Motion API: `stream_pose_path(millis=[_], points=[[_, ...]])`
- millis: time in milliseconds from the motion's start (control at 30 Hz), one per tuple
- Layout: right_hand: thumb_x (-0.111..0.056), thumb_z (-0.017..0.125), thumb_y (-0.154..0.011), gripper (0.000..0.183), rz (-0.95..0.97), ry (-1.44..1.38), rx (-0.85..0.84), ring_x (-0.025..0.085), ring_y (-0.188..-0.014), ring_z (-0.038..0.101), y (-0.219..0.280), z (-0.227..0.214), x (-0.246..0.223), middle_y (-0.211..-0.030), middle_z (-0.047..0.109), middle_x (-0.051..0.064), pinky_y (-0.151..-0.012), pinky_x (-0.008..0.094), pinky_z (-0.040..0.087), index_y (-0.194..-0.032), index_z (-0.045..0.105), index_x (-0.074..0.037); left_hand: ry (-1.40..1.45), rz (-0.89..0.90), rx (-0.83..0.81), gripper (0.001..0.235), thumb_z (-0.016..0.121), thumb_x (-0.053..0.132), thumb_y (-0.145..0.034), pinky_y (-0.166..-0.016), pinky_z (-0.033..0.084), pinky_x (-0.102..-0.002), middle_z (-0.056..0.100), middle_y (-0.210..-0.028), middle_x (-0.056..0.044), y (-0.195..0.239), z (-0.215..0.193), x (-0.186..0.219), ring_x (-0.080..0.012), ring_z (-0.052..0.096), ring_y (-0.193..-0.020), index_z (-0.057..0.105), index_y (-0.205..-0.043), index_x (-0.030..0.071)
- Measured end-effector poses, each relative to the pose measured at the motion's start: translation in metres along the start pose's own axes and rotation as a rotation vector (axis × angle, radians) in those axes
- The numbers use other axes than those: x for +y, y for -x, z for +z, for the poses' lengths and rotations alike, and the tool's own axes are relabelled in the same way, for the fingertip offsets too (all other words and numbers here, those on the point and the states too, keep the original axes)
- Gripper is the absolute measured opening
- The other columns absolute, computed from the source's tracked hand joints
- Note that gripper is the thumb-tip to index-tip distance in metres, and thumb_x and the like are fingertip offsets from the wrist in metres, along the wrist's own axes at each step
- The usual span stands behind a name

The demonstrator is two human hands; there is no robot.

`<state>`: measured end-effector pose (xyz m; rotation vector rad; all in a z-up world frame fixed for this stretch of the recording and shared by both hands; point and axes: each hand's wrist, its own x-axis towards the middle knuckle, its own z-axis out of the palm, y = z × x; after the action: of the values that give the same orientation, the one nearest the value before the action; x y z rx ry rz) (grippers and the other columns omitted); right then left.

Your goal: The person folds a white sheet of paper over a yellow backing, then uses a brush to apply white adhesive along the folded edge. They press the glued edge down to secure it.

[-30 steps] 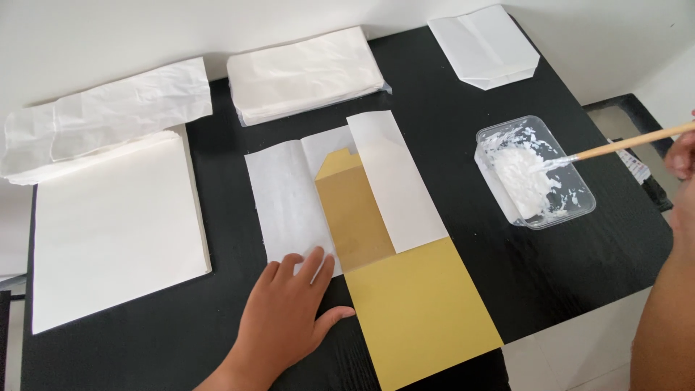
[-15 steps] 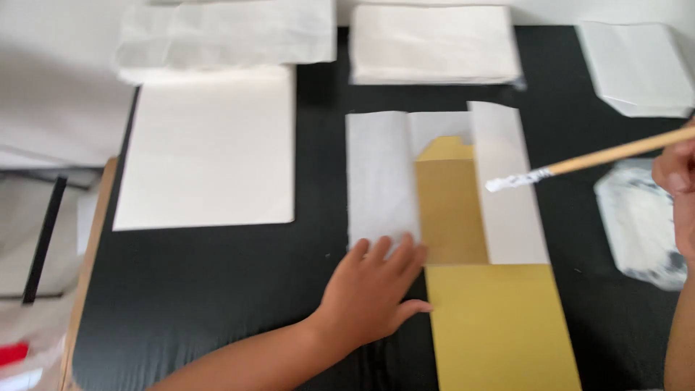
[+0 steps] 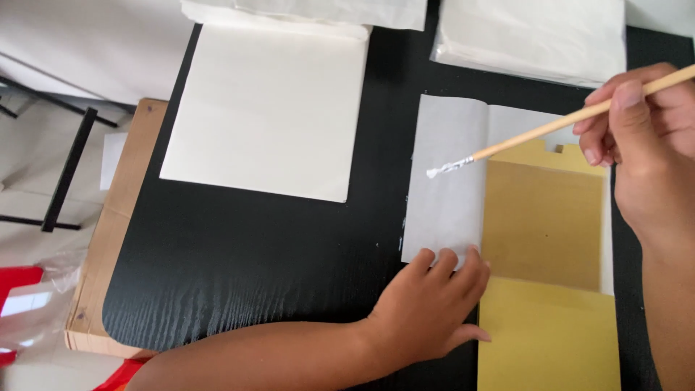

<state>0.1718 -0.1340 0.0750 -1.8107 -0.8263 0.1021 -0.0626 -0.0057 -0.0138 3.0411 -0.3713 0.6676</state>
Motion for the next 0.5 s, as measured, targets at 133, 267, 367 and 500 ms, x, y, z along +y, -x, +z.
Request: stream_pose_path(millis=[133, 267, 367, 500], points=[[-0.04, 0.045, -0.123, 0.038, 0.017, -0.021, -0.019, 0.011, -0.064, 0.045, 0.004, 0.006, 0.002, -0.096, 0.059, 0.014, -0.062, 0.022, 0.029, -0.119, 0.049, -0.003, -0.032, -0.03, -0.015, 0.096, 0.046, 0.086, -0.082, -0.089, 0.046, -0.036, 0.062, -0.142, -0.008, 0.002, 0.002, 0.008, -0.0244, 0.059, -0.106, 0.063, -0.141, 0.012], [-0.032, 0.041, -0.125, 0.034, 0.017, 0.012, -0.087, 0.014, -0.067, 0.047, 0.013, 0.012, -0.012, -0.098, 0.06, 0.014, -0.066, 0.025, 0.033, -0.117, 0.05, 0.0, -0.014, -0.039, -0.005, 0.096, 0.043, 0.086, -0.083, -0.09, 0.046, -0.036, 0.062, -0.142, -0.007, 0.004, -0.004, 0.013, -0.0243, 0.06, -0.105, 0.062, -0.141, 0.011], [-0.028, 0.046, -0.12, 0.032, 0.083, 0.002, -0.11, 0.015, -0.063, 0.048, 0.019, 0.017, -0.016, -0.092, 0.06, 0.015, -0.065, 0.025, 0.034, -0.116, 0.054, 0.002, -0.005, -0.024, -0.033, 0.098, 0.044, 0.085, -0.081, -0.09, 0.046, -0.037, 0.061, -0.144, -0.007, 0.005, -0.006, 0.016, -0.0263, 0.059, -0.11, 0.06, -0.142, 0.01], [-0.019, 0.05, -0.113, 0.026, 0.114, -0.027, -0.177, 0.019, -0.062, 0.048, 0.027, 0.023, -0.027, -0.089, 0.062, 0.018, -0.065, 0.028, 0.041, -0.111, 0.057, 0.006, -0.011, -0.049, -0.059, 0.103, 0.042, 0.088, -0.079, -0.092, 0.046, -0.036, 0.06, -0.146, -0.009, 0.008, -0.005, 0.023, -0.0271, 0.059, -0.113, 0.059, -0.144, 0.01]])
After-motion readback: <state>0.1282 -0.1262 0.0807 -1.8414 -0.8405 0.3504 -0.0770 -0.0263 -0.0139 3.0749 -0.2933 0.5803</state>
